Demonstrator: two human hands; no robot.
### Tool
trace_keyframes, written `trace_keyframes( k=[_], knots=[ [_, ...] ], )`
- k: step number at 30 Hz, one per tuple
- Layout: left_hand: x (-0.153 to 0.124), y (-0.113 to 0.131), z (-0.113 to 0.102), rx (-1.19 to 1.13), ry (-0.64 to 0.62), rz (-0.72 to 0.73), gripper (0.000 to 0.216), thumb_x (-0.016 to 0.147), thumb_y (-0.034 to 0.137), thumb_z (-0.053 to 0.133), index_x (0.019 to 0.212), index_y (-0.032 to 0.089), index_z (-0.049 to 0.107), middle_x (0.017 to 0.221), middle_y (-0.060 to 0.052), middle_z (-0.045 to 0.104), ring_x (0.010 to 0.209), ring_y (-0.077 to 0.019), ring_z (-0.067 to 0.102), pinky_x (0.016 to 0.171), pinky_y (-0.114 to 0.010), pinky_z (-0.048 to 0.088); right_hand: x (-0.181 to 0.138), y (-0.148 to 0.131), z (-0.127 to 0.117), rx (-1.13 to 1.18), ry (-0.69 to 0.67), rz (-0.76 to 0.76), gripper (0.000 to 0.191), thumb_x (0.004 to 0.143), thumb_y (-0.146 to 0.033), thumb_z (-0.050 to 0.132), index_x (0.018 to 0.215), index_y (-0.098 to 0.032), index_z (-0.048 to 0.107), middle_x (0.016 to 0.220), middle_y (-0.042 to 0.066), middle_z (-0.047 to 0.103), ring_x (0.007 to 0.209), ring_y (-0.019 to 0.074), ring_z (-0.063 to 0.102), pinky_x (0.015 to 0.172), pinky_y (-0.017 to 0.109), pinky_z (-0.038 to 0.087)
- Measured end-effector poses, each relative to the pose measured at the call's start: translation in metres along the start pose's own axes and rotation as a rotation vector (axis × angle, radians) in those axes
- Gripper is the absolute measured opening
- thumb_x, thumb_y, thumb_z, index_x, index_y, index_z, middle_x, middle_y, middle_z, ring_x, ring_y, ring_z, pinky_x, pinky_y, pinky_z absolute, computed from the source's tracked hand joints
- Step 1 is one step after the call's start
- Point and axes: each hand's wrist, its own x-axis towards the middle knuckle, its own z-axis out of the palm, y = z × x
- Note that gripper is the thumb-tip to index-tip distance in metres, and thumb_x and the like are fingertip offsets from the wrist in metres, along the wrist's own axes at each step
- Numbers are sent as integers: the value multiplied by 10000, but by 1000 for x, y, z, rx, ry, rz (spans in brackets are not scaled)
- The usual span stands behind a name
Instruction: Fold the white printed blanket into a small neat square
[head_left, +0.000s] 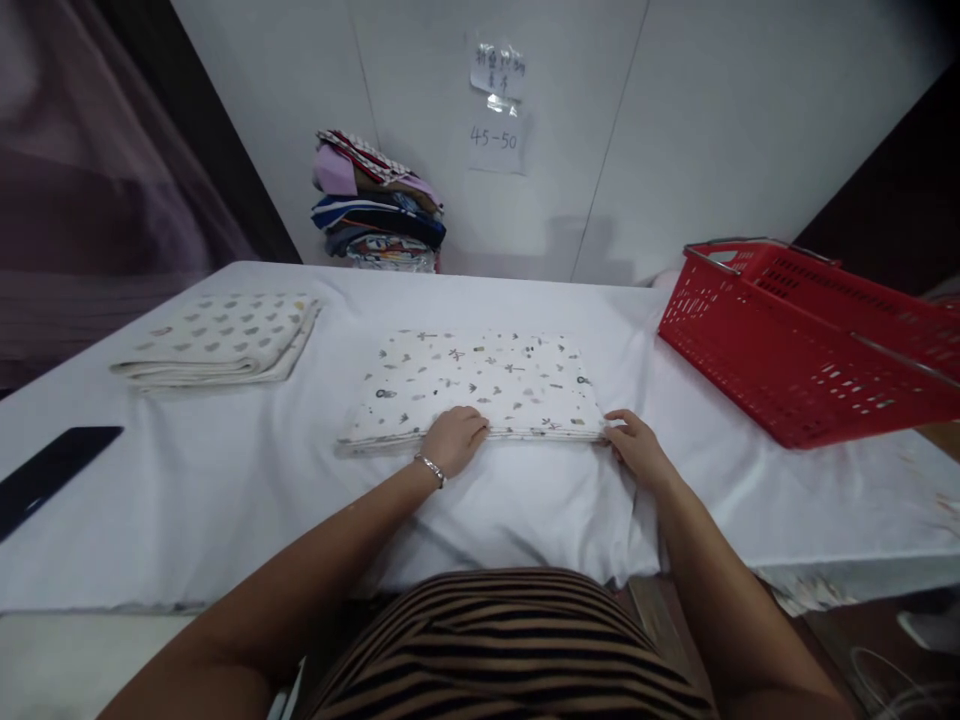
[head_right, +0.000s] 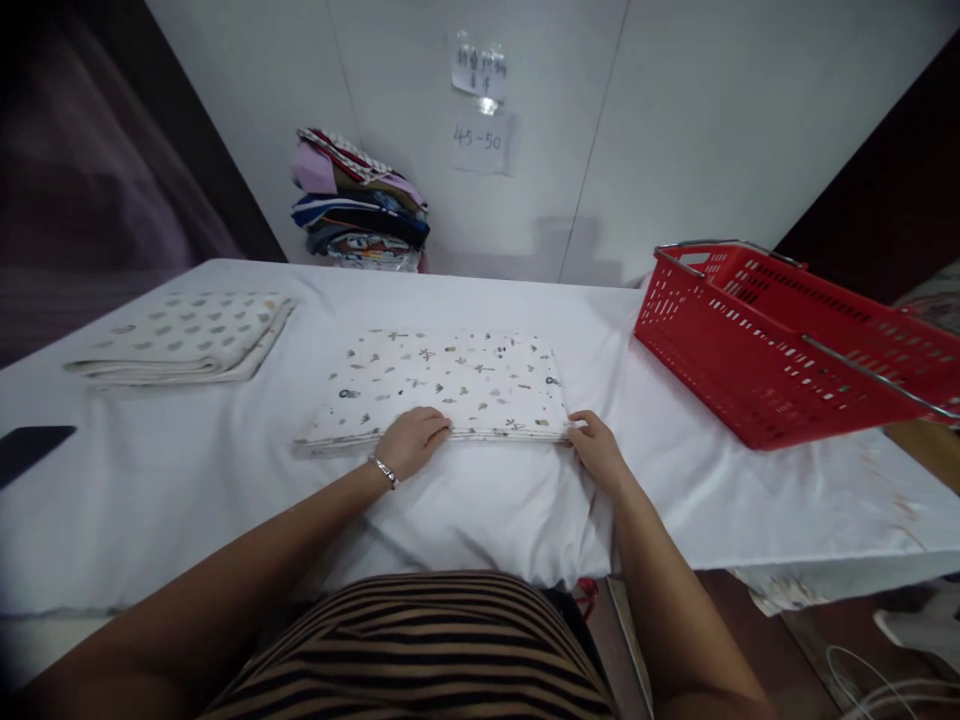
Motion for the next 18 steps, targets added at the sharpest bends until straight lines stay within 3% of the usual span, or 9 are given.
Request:
trace_keyframes(
  k=[6,10,13,16,18],
  knots=[
    [5,4,-2,2,-13,3,259,891,301,422,905,215,666,925,-50,631,873,-186,516,785,-337,411,0,-1,-1,-166,15,-71,228,729,-301,534,944,-225,550,575,-47,567,423,105,433,417,214,299],
    [10,4,-1,-39,-32,-22,288,897,322,411,860,225,680,891,-44,628,847,-183,510,763,-331,405,-4,-6,-3,-565,66,-185,196,781,-294,531,963,-235,572,623,-10,589,559,148,514,514,241,319],
    [13,3,-1,-45,-54,-23,282,889,314,426,823,223,684,871,-40,626,843,-179,517,768,-325,405,-9,-16,0,-861,132,-297,166,818,-256,503,955,-213,586,802,57,622,688,181,550,558,261,327],
    [16,2,-1,-21,-81,16,246,871,300,462,811,217,685,872,-44,623,848,-181,518,779,-326,404,-14,-32,14,-919,141,-475,159,857,-217,452,924,-209,596,949,75,607,841,193,557,620,264,365],
    [18,3,-1,-10,-90,19,226,862,298,480,825,214,686,881,-45,624,848,-184,516,778,-326,406,-14,-42,29,-866,34,-597,166,874,-211,439,895,-216,604,939,55,612,891,182,549,677,260,388]
  ],
)
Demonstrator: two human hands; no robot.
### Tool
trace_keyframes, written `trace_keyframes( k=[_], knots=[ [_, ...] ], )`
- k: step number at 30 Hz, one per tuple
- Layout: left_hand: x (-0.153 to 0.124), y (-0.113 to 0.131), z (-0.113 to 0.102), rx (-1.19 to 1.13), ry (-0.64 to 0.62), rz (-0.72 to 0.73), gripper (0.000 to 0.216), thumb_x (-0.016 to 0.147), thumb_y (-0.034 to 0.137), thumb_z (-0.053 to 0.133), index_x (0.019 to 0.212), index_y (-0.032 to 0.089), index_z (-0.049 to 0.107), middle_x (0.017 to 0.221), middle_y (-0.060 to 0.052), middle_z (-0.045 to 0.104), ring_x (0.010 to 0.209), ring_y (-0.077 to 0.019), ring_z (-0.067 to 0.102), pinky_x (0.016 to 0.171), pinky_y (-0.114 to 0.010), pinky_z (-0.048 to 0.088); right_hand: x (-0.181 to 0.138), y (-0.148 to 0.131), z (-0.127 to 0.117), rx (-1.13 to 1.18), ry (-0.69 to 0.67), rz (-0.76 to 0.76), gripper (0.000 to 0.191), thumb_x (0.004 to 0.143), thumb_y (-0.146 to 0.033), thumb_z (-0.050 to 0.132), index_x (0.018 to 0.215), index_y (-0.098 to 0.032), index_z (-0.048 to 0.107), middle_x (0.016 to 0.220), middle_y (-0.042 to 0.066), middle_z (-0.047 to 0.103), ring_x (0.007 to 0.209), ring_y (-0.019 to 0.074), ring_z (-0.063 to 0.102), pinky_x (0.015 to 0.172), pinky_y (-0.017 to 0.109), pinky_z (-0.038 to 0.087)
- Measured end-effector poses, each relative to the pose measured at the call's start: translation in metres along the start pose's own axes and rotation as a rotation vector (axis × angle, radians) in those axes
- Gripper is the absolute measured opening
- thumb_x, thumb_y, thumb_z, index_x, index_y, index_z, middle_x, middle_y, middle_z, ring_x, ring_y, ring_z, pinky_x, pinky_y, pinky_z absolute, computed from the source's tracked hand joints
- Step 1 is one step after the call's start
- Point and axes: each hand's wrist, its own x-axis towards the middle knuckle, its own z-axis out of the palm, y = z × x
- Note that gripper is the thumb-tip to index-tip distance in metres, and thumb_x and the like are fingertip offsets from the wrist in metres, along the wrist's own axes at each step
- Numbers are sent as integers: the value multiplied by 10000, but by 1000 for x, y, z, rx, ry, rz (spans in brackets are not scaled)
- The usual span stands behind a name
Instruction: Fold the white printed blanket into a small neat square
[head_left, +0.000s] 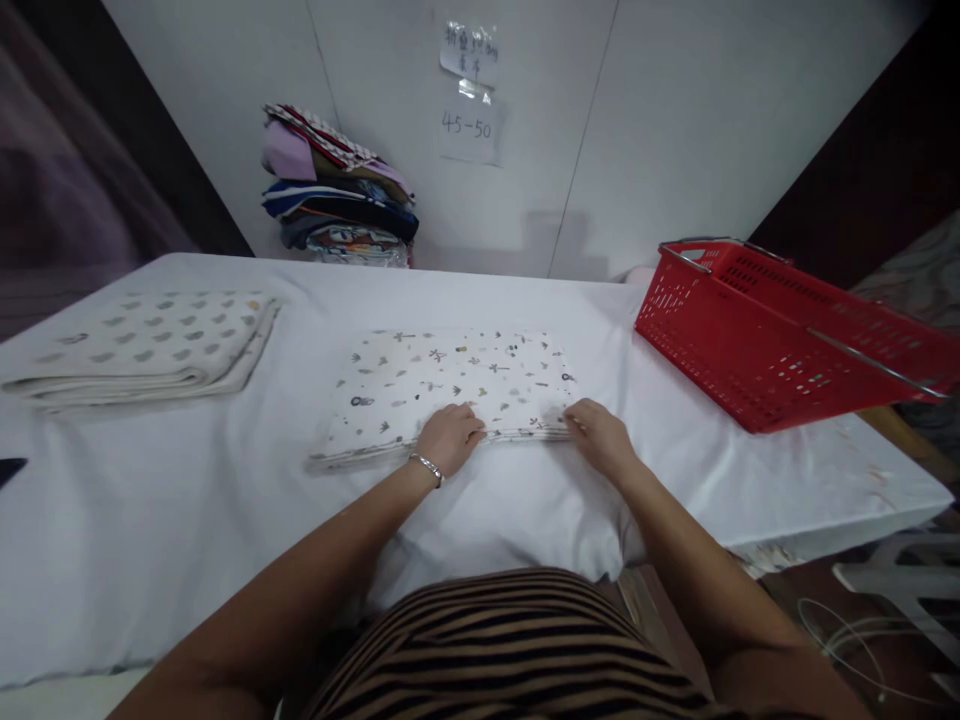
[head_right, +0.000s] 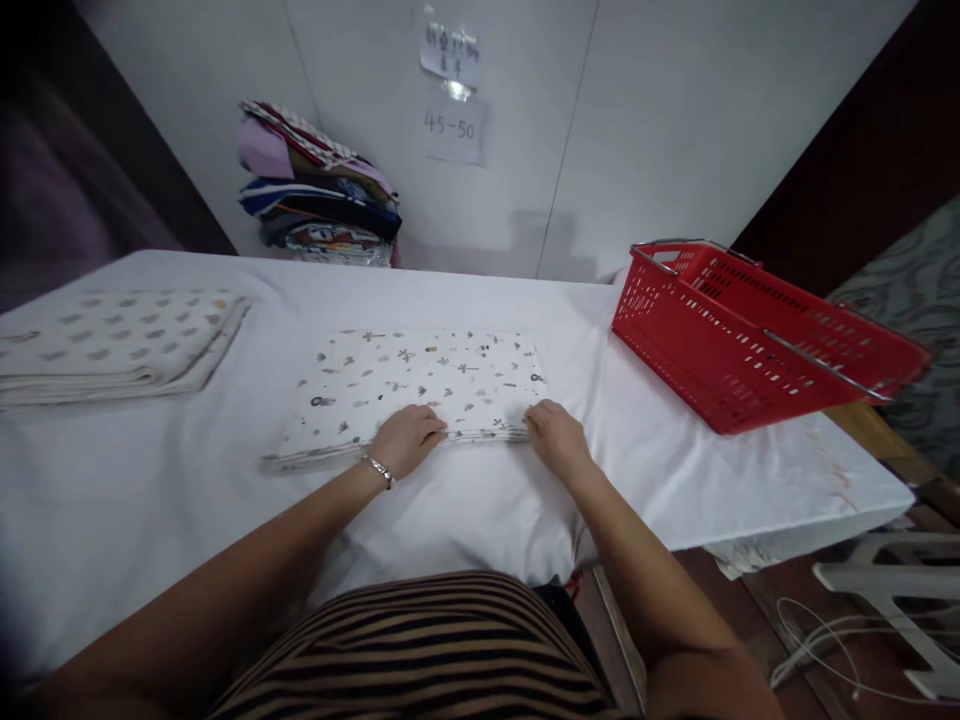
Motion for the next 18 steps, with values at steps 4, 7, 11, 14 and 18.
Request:
trace_keyframes(
  k=[4,7,11,14,18],
  knots=[
    [4,2,-1,6,-36,-28,218,853,289,492,818,211,692,868,-48,622,841,-187,524,765,-321,412,21,-27,17,105,-99,-231,160,868,-197,477,919,-225,626,973,48,624,945,183,529,742,270,405],
    [7,3,-2,-3,-52,-36,239,860,281,474,799,212,694,851,-48,621,831,-186,529,765,-323,415,33,-35,31,99,-147,-300,156,867,-212,498,910,-237,646,934,54,620,926,190,524,735,281,406],
    [7,4,-1,-32,-15,-53,259,876,260,442,783,194,674,832,-46,615,812,-178,526,765,-322,417,39,-36,37,91,-180,-335,174,885,-228,478,848,-235,648,887,44,607,906,179,518,722,267,398],
    [4,4,2,-64,40,-37,249,885,237,421,783,181,641,829,-47,602,820,-172,521,772,-322,415,37,-37,36,68,-178,-318,203,900,-214,440,815,-215,624,871,49,596,894,175,507,719,264,389],
    [-1,5,4,-54,71,20,240,899,234,400,802,175,612,835,-54,585,828,-175,509,777,-332,409,31,-39,34,58,-161,-280,191,895,-168,410,834,-204,587,878,48,582,867,172,491,722,267,378]
  ],
)
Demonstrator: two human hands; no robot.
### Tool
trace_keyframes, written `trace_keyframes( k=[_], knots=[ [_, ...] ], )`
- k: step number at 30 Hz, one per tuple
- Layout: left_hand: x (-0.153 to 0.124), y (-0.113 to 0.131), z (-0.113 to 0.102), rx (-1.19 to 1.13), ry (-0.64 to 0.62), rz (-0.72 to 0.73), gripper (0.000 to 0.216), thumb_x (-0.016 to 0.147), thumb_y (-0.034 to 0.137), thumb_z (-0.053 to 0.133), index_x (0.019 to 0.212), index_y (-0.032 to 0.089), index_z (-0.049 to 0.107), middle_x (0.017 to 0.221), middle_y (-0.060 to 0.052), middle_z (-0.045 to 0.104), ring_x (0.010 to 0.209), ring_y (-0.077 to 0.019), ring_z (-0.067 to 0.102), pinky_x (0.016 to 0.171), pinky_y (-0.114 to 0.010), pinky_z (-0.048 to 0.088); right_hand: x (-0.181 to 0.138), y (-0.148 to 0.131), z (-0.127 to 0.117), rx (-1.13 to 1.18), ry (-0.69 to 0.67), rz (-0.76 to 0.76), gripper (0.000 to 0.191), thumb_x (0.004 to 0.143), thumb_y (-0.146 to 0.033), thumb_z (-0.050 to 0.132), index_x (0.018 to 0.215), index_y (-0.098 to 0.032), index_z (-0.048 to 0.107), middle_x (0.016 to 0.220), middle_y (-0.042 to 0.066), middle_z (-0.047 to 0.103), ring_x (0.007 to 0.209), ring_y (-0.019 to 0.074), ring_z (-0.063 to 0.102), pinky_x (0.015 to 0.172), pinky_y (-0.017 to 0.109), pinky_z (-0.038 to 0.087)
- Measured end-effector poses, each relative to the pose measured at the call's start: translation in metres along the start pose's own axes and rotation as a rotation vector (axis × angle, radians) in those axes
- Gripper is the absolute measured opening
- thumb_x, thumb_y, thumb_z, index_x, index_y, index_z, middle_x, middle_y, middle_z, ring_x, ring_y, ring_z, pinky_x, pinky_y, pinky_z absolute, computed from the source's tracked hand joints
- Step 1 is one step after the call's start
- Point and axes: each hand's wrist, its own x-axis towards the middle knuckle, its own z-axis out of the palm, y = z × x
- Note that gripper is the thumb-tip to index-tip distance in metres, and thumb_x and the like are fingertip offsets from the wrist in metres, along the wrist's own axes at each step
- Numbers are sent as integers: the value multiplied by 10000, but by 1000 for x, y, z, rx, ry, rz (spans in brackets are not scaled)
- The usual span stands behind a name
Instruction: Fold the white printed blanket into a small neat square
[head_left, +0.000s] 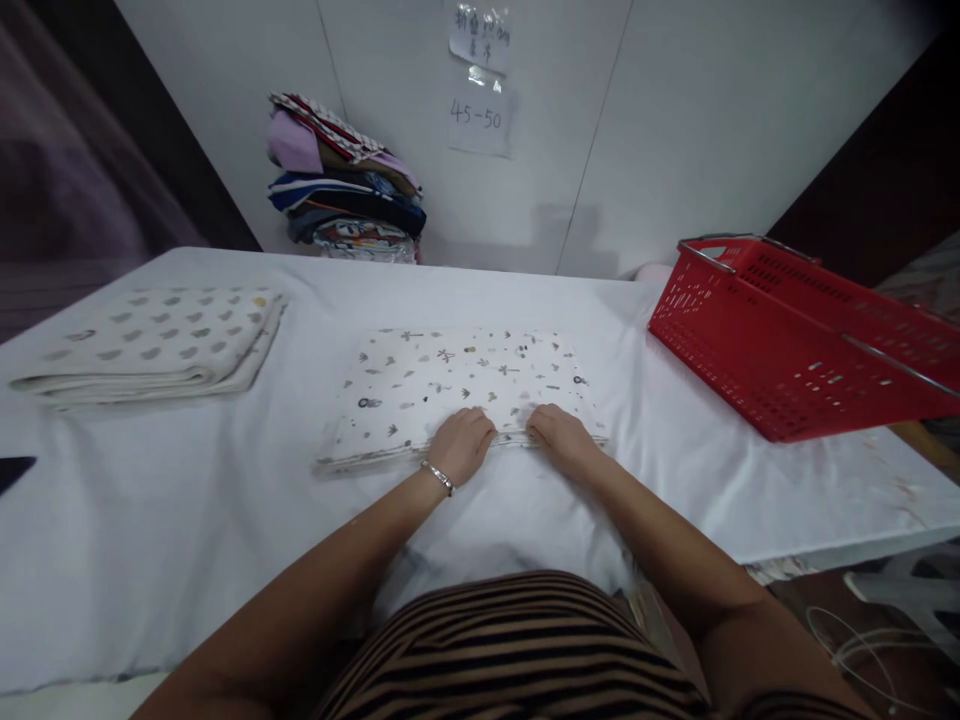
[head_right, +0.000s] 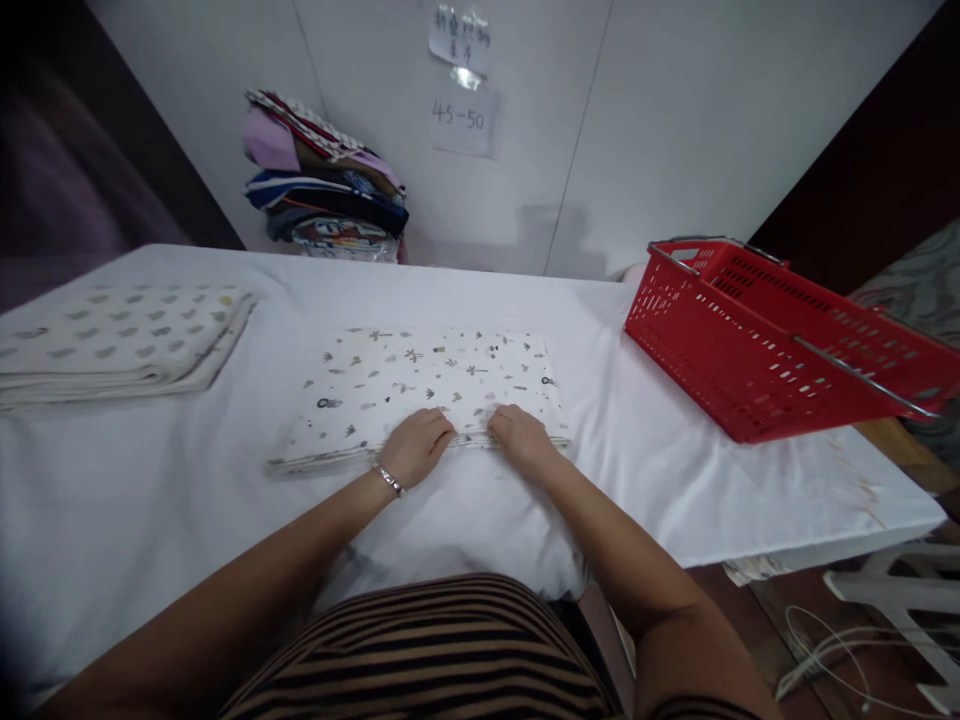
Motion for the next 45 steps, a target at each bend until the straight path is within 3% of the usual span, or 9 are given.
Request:
trace_keyframes(
  k=[5,11,22,29,36,40,45],
  knots=[
    [-4,3,-1,54,-47,15,226,896,275,426,813,174,610,860,-60,582,837,-183,503,768,-338,401,-4,3,2,-33,-12,-61,200,894,-159,397,803,-199,571,834,47,576,806,174,478,712,278,368],
    [-3,-1,0,24,-49,17,181,867,305,494,831,203,640,870,-48,587,862,-183,501,785,-338,394,-6,7,-1,29,-15,-150,186,912,-250,421,877,-200,597,892,70,592,869,181,500,758,285,384],
    [-2,-1,2,26,-32,-2,284,907,280,406,799,190,653,839,-50,594,813,-171,501,757,-325,394,-7,9,0,97,10,-94,198,905,-202,400,846,-202,589,885,57,600,869,175,518,759,282,406],
    [-9,-1,-1,58,-36,-15,187,844,348,528,848,207,650,897,-45,596,863,-189,498,767,-336,397,-9,7,-1,95,15,-122,186,901,-256,434,902,-201,611,928,65,606,887,184,520,772,297,418],
    [-9,-2,-2,43,-45,-34,242,888,289,450,826,198,665,863,-50,604,844,-180,506,771,-330,391,-10,10,1,137,29,-70,163,880,-233,483,884,-219,646,930,48,619,893,172,531,762,284,430],
    [-7,-1,-2,67,-52,-30,291,907,289,408,823,186,666,858,-53,602,838,-176,507,763,-324,383,-2,2,1,134,48,-84,178,880,-235,485,853,-218,660,892,44,622,872,167,538,750,275,431],
    [-10,5,-5,146,-77,-27,281,898,314,428,814,178,659,885,-62,604,878,-192,508,750,-331,372,6,-16,10,106,57,-211,201,882,-252,477,958,-212,659,910,71,622,871,187,540,759,307,443]
  ],
)
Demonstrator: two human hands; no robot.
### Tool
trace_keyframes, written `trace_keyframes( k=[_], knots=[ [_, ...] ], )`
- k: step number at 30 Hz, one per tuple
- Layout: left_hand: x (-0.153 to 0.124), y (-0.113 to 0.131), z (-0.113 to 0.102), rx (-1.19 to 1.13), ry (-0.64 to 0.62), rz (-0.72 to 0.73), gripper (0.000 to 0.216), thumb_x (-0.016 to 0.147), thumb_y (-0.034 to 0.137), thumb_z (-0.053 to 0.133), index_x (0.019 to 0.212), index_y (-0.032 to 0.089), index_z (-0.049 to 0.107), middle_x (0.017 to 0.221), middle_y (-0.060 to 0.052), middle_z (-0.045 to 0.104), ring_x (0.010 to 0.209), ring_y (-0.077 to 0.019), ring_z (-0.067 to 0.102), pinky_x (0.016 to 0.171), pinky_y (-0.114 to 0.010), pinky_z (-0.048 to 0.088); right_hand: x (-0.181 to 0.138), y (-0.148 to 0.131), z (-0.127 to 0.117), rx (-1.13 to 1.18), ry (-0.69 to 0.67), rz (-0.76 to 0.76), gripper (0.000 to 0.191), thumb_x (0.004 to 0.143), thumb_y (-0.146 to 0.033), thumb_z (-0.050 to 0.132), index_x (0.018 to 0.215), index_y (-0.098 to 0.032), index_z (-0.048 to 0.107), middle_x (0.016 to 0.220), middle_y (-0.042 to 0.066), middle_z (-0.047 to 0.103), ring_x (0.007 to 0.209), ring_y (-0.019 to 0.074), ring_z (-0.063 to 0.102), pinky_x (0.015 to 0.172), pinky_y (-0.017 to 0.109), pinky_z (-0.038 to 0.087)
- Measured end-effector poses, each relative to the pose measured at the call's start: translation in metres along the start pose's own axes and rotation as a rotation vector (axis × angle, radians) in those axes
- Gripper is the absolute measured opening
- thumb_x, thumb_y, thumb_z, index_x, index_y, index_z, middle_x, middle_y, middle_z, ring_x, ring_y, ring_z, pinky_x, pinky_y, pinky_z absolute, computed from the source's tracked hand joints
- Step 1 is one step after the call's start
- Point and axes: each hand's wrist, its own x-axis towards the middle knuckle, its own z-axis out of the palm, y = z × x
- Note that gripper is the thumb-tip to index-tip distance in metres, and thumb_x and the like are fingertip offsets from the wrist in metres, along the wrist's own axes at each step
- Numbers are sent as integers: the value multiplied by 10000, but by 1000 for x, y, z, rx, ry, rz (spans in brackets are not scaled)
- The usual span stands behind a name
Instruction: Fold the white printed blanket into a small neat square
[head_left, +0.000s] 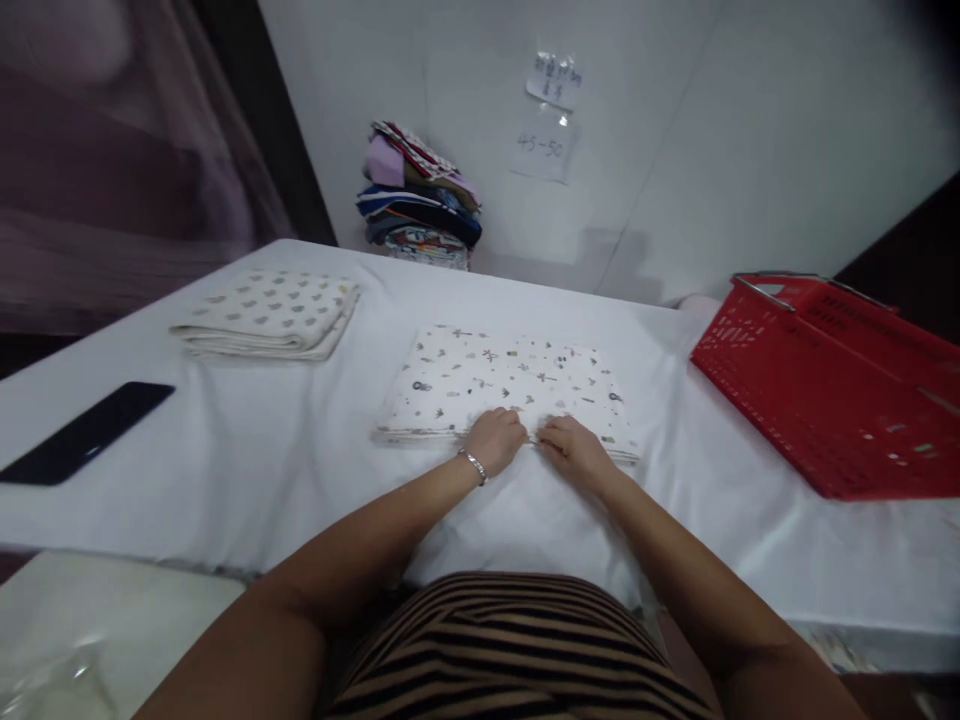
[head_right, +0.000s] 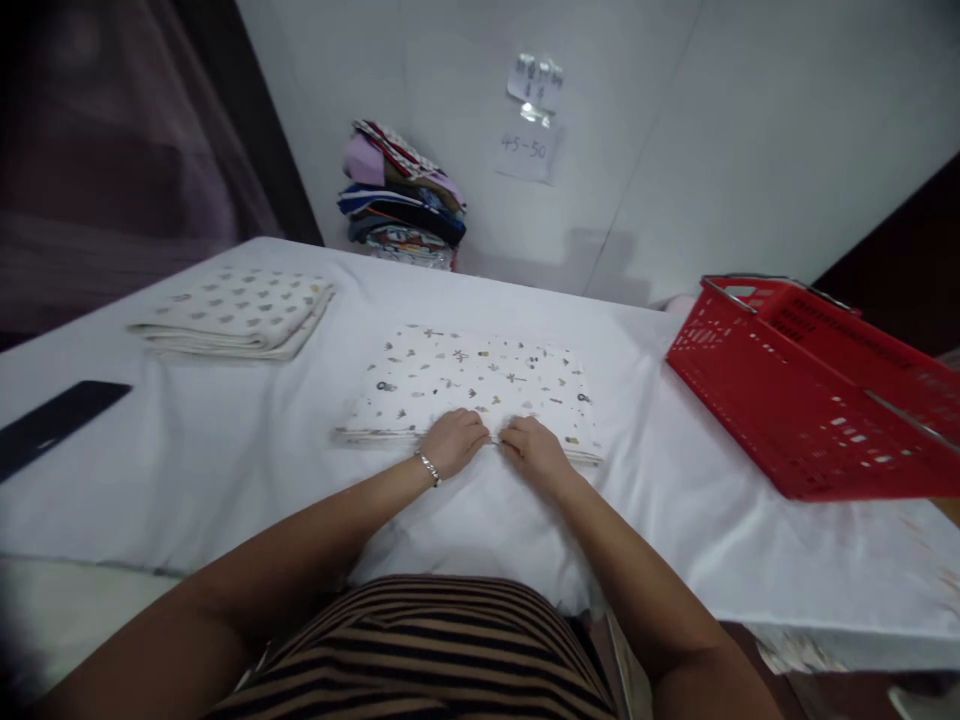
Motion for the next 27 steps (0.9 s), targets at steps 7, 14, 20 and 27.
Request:
trace_keyframes(
  k=[7,14,20,27],
  knots=[
    [-20,-10,-8,83,-33,-51,175,857,307,509,882,181,628,967,-51,600,953,-199,497,783,-340,360,-6,6,12,29,34,35,235,884,-248,449,987,-221,659,975,75,620,929,201,549,795,332,471],
    [-28,-17,-1,157,12,-32,162,875,194,444,894,173,603,982,-52,600,949,-191,489,780,-345,350,-4,5,17,-37,15,5,263,894,-266,425,997,-215,662,995,80,624,928,208,549,789,343,485],
    [-40,-32,0,206,41,-73,157,881,186,441,869,171,597,943,-51,601,923,-189,492,759,-337,344,-7,9,17,-55,24,10,255,887,-283,440,972,-219,671,1012,77,628,956,214,558,802,350,494],
    [-72,-57,-13,223,81,-155,139,866,179,469,906,179,601,949,-52,608,928,-185,497,789,-337,346,18,-10,20,-2,0,-76,245,890,-281,437,949,-226,669,977,69,633,925,197,567,782,324,497]
  ],
)
